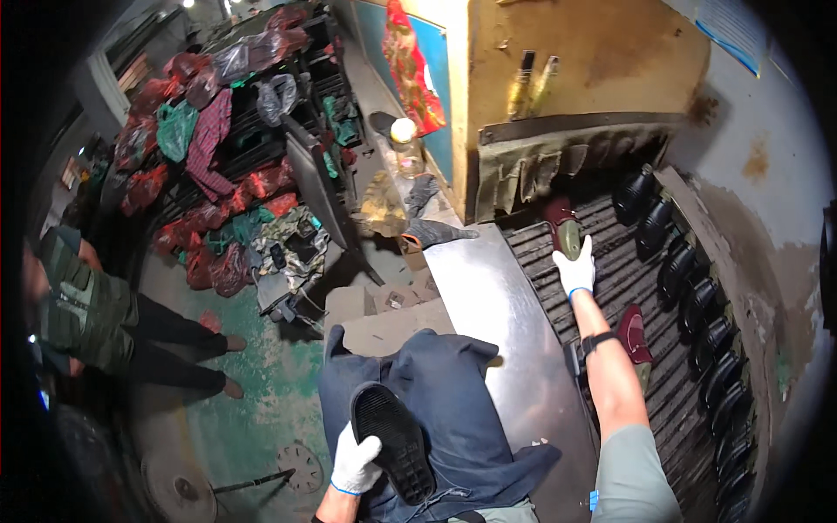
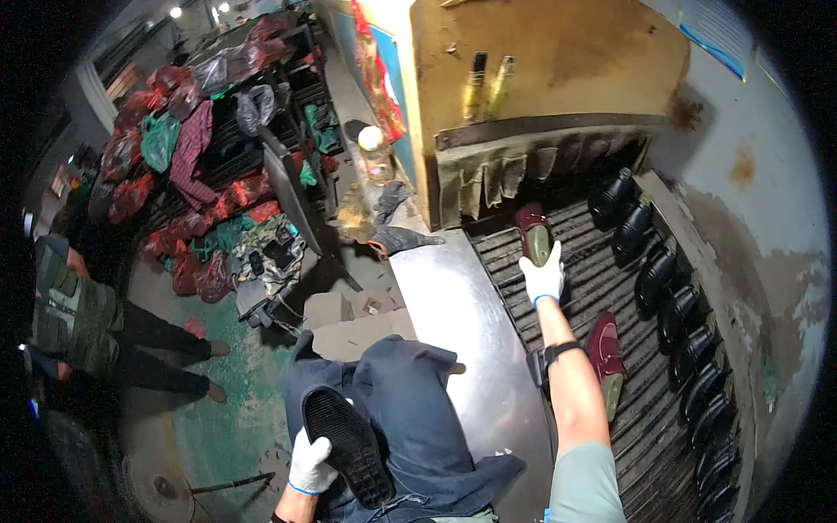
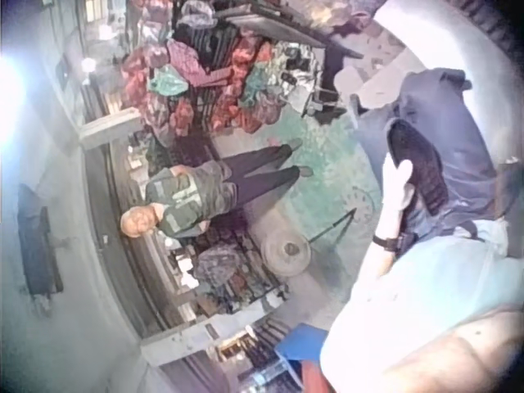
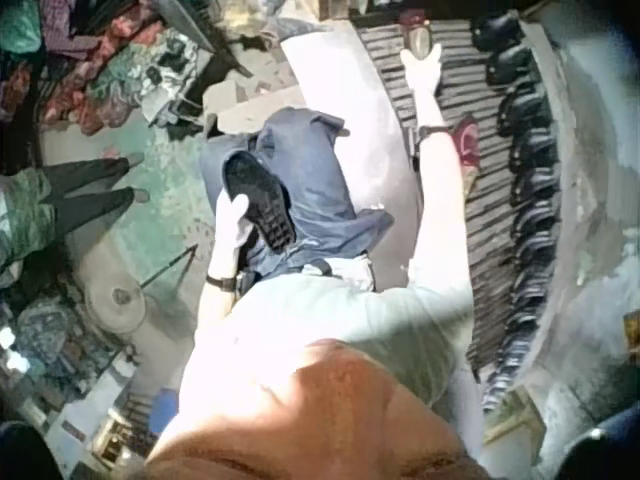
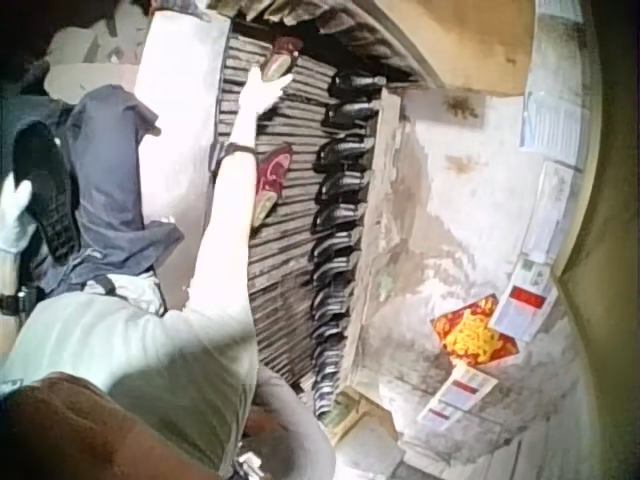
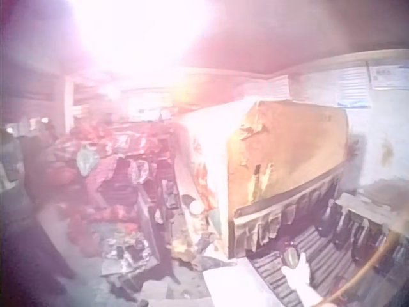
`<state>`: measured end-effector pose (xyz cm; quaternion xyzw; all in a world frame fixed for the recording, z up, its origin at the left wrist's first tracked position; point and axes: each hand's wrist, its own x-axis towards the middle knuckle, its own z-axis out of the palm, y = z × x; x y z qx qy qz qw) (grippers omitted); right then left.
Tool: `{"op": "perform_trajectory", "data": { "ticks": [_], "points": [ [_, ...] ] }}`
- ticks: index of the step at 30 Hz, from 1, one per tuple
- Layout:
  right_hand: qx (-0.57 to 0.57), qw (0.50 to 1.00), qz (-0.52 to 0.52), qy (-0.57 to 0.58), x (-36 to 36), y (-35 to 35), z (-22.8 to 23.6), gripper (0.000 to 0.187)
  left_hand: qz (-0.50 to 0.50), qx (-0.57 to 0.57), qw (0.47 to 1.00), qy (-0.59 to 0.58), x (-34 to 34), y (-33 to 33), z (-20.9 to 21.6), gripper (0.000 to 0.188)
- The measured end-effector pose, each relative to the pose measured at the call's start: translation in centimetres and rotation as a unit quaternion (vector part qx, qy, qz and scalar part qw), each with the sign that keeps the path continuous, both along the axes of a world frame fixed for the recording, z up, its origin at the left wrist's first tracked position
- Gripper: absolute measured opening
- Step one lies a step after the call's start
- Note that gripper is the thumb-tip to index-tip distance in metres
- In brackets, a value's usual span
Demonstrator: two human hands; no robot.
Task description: The person repeatedly picks up maroon leather shoes from a nearby rack and rubs their surfaces with gloved hands. The person turns the shoes over to treat different sides and places them back on the rack after each handling.
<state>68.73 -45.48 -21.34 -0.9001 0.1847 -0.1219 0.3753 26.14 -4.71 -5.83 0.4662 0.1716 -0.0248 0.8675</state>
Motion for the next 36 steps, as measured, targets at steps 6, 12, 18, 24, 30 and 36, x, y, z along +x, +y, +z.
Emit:
{"op": "perform_trajectory", "data": {
  "ticks": [6, 12, 18, 24, 30, 36],
  "points": [
    [0.149, 0.986, 0.064, -0.030, 3.8, -6.6, -4.0, 0.069, -0.042, 0.155, 0.987, -0.029, 5.2, 2.5, 4.8, 0.066],
    [0.801, 0.592, 0.053, 0.069, -13.8, -0.9, 4.6, 0.050, -0.031, -0.039, 0.998, -0.042, 6.3, 2.1, 4.5, 0.075],
    [0.788, 0.555, 0.242, 0.112, -28.5, 4.1, 10.5, 0.094, -0.080, -0.127, 0.985, -0.085, 6.7, 1.2, 4.8, 0.070],
    [0.622, 0.739, 0.245, 0.084, -35.4, 10.8, 16.7, 0.081, -0.064, -0.120, 0.982, -0.132, 7.5, 1.5, 7.4, 0.065],
    [0.316, 0.886, 0.338, 0.030, -40.8, 15.0, 22.9, 0.098, -0.086, -0.169, 0.962, -0.195, 7.8, 1.9, 4.7, 0.063],
    [0.277, 0.871, 0.405, 0.020, -43.3, 17.3, 22.3, 0.119, -0.089, -0.045, 0.973, -0.209, 6.6, 2.5, 5.2, 0.070]
  ]
}}
